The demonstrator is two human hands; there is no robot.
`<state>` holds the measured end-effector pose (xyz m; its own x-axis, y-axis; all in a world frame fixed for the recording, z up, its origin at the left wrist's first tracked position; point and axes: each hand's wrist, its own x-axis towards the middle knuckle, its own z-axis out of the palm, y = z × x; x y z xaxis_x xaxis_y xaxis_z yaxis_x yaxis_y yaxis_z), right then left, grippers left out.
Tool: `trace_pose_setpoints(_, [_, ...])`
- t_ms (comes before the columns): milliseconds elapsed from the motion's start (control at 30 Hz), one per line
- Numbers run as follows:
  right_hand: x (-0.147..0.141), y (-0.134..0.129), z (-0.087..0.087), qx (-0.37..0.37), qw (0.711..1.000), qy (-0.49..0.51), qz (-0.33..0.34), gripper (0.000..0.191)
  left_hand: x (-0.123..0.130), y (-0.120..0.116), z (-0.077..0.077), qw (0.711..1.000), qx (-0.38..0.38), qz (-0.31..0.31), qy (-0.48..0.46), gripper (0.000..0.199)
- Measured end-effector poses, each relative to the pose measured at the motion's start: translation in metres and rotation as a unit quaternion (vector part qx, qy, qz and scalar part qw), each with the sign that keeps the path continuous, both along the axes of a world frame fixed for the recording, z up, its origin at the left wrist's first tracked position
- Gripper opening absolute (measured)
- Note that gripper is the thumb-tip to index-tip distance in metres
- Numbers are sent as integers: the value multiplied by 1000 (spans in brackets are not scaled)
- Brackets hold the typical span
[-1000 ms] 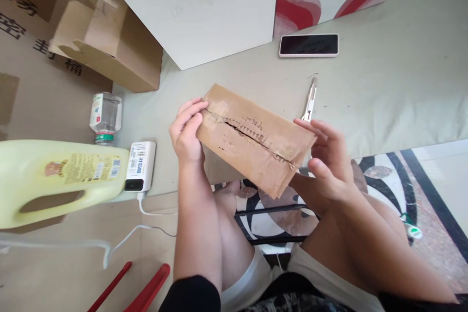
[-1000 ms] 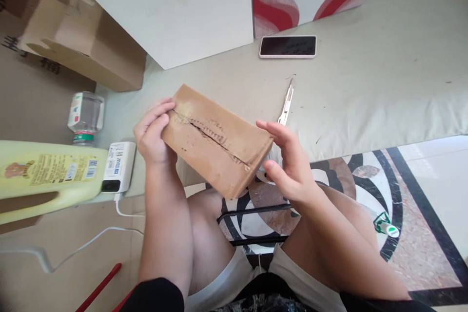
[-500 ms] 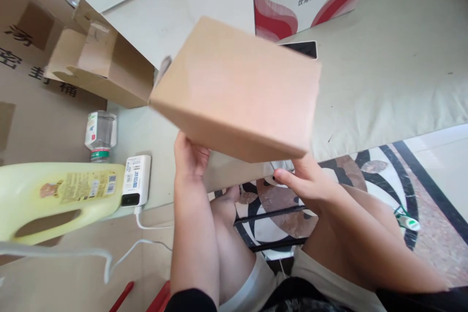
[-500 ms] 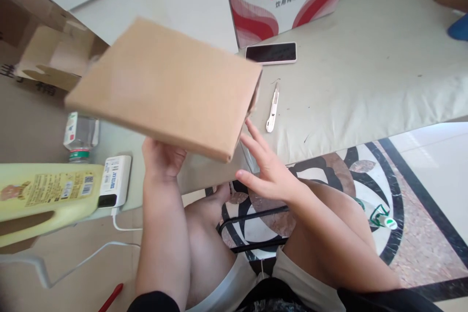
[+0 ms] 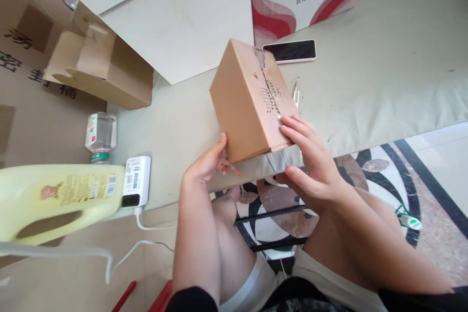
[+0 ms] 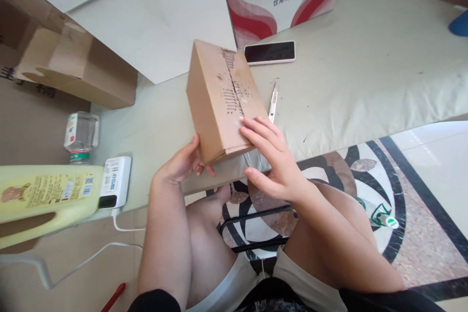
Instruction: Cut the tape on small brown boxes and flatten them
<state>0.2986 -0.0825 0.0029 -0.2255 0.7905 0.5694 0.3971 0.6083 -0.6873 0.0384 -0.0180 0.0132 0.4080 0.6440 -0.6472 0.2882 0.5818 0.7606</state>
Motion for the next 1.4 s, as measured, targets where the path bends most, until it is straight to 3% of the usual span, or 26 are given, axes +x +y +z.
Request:
trace_pose_setpoints(67, [1, -1, -1, 23, 999, 21, -15, 54, 0, 0, 1, 996, -17, -68, 57, 77])
trace_pose_setpoints(133, [1, -3, -3, 16, 998, 49, -31, 44, 0, 3, 1, 989, 18, -68, 129, 56])
trace_pose_setpoints(167, [0, -3, -4, 1, 998, 56, -30, 41, 0, 4, 1, 985, 62, -19, 163, 46])
trace_pose_setpoints(233, [-4, -4, -5, -40, 997, 63, -11, 41, -3, 9, -3, 951, 190, 153, 187, 35])
trace_pose_setpoints(300, [-8, -4, -6, -77, 995, 67, 20, 42, -7, 13, -8, 879, 338, 306, 140, 43])
trace_pose_setpoints(333, [-10, -4, -6, -90, 993, 73, 32, 42, -8, 15, -11, 843, 408, 334, 103, 49])
trace_pose_setpoints(400, [-12, -4, -6, -107, 990, 81, 53, 41, -10, 17, -15, 799, 525, 288, 50, 58])
trace_pose_setpoints(467, [-12, -3, -6, -107, 989, 85, 64, 36, -8, 17, -17, 782, 590, 192, 56, 60])
trace_pose_setpoints(533, [-10, -2, -8, -94, 990, 99, 39, 31, -6, 17, -19, 776, 610, 133, 83, 59])
trace_pose_setpoints(600, [-7, 2, -11, -101, 989, 86, -60, 31, -4, 16, -20, 776, 612, 119, 97, 59])
trace_pose_setpoints(667, [-4, 6, -16, -148, 970, 3, -193, 37, -4, 17, -21, 776, 612, 121, 96, 60])
trace_pose_setpoints(733, [0, 12, -22, -204, 933, -120, -272, 44, -6, 18, -23, 774, 615, 120, 93, 59])
trace_pose_setpoints(867, [4, 20, -31, -247, 893, -263, -268, 40, -7, 20, -26, 768, 626, 116, 76, 54])
trace_pose_setpoints(1033, [6, 24, -31, -273, 873, -277, -295, 16, -5, 20, -25, 765, 627, 123, 80, 53])
trace_pose_setpoints(1233, [11, 25, -22, -278, 906, -174, -266, 41, 1, 16, -17, 773, 611, 146, 91, 54])
trace_pose_setpoints(1400, [11, 20, -9, -252, 936, -58, -240, 35, 15, 14, -14, 761, 610, 177, 128, 57])
